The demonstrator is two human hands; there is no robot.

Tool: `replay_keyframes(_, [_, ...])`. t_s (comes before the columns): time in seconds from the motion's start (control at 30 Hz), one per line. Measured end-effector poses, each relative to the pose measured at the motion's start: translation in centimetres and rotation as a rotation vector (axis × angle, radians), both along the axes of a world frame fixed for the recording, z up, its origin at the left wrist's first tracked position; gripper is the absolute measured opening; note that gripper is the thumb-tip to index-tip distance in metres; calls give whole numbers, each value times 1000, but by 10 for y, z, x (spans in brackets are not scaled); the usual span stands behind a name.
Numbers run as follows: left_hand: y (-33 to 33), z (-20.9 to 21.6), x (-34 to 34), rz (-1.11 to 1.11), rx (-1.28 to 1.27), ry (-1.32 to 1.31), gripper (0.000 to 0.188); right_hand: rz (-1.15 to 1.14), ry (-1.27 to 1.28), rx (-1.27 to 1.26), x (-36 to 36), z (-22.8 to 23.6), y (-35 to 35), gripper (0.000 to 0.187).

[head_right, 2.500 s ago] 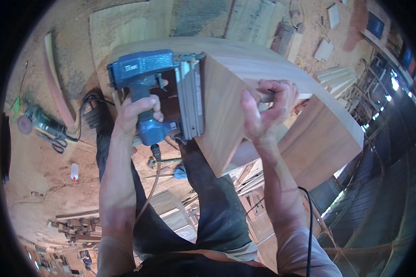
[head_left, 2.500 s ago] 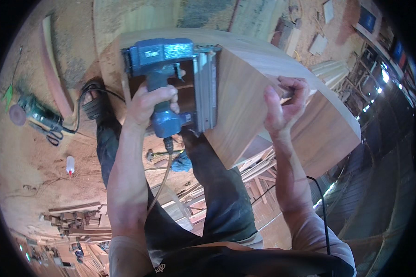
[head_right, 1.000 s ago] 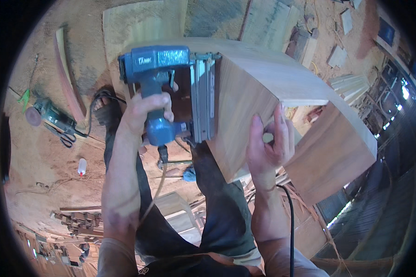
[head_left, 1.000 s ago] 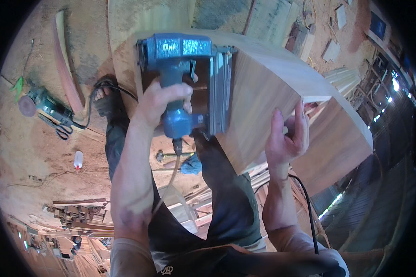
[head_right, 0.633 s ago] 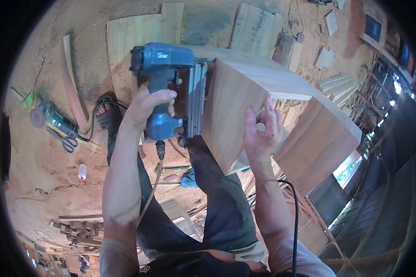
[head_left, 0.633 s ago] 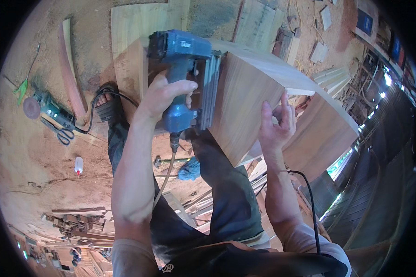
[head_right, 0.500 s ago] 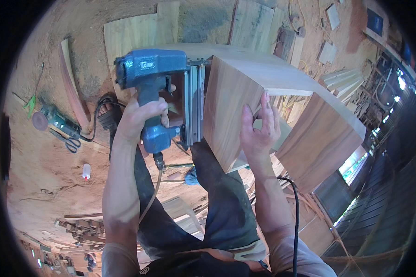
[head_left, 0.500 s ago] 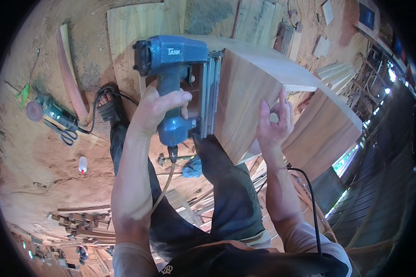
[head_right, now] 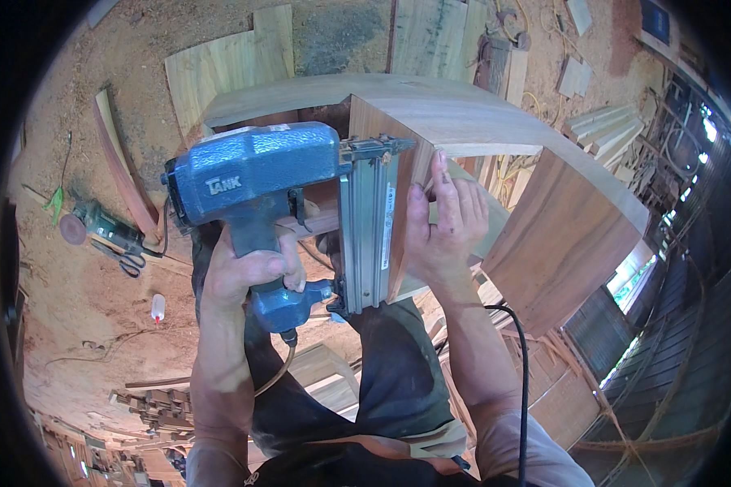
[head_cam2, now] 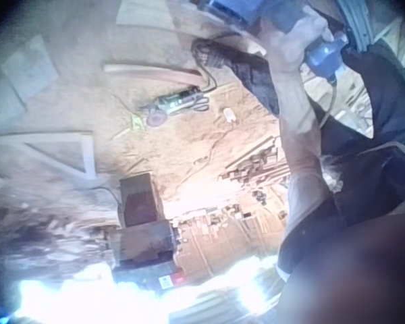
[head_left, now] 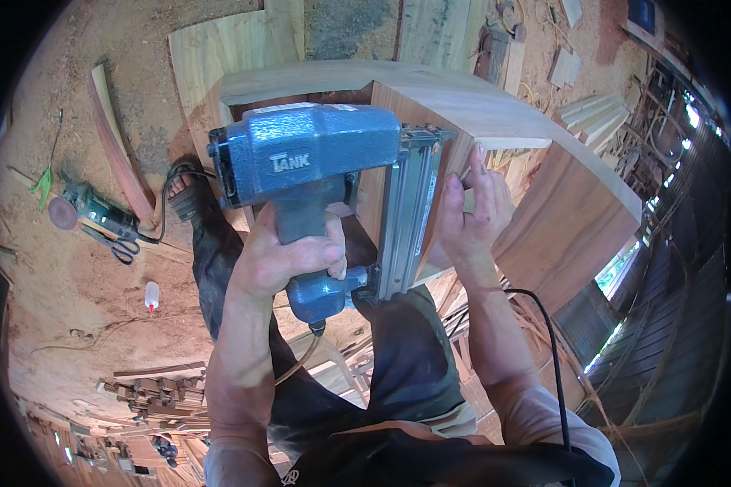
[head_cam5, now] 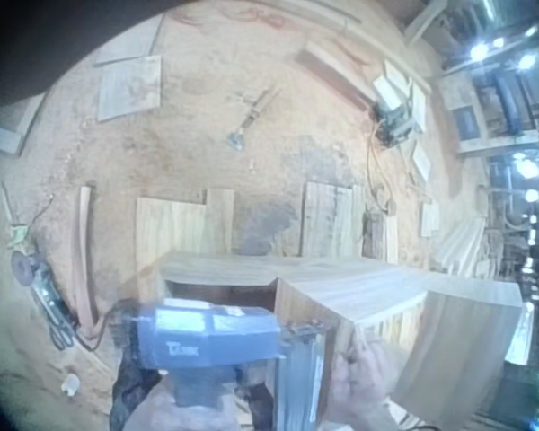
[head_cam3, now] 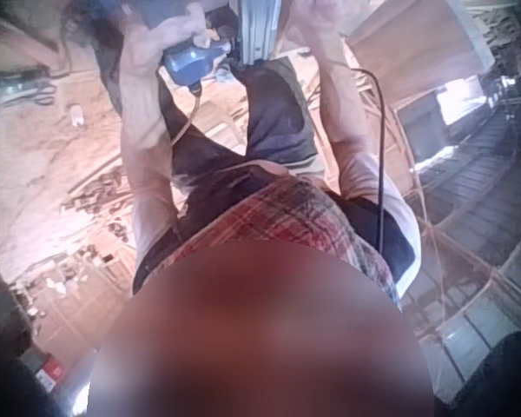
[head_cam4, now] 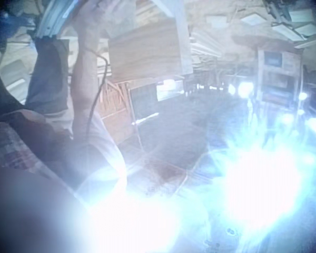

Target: The person sands a wooden frame with an orbital sander, then uses a nail gun to attach a wooden panel to the frame. The person handles the frame and panel, aligning and securing them together.

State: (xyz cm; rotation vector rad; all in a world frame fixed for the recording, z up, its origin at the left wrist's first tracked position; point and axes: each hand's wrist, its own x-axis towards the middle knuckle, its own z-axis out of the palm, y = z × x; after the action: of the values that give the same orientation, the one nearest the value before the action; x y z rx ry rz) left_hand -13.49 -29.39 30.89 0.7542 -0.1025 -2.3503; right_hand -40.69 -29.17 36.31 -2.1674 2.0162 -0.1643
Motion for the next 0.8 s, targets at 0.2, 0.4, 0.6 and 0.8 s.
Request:
replay_keyframes(0.2, [3, -2, -7, -16, -12, 6, 69, 115, 63, -114, -19, 11, -25, 43])
replay_keyframes(0.4, [0, 5, -5, -17, 52, 11, 49, -8, -225, 78, -50, -6, -48, 36])
replay_keyframes(0.6, [-9, 15, -4, -102, -37, -166, 30, -41, -276, 143, -51, -1, -53, 34])
replay_keyframes(0.8, [-8, 8, -3, 21, 14, -21, 23, 111, -113, 151, -36, 2, -66, 27])
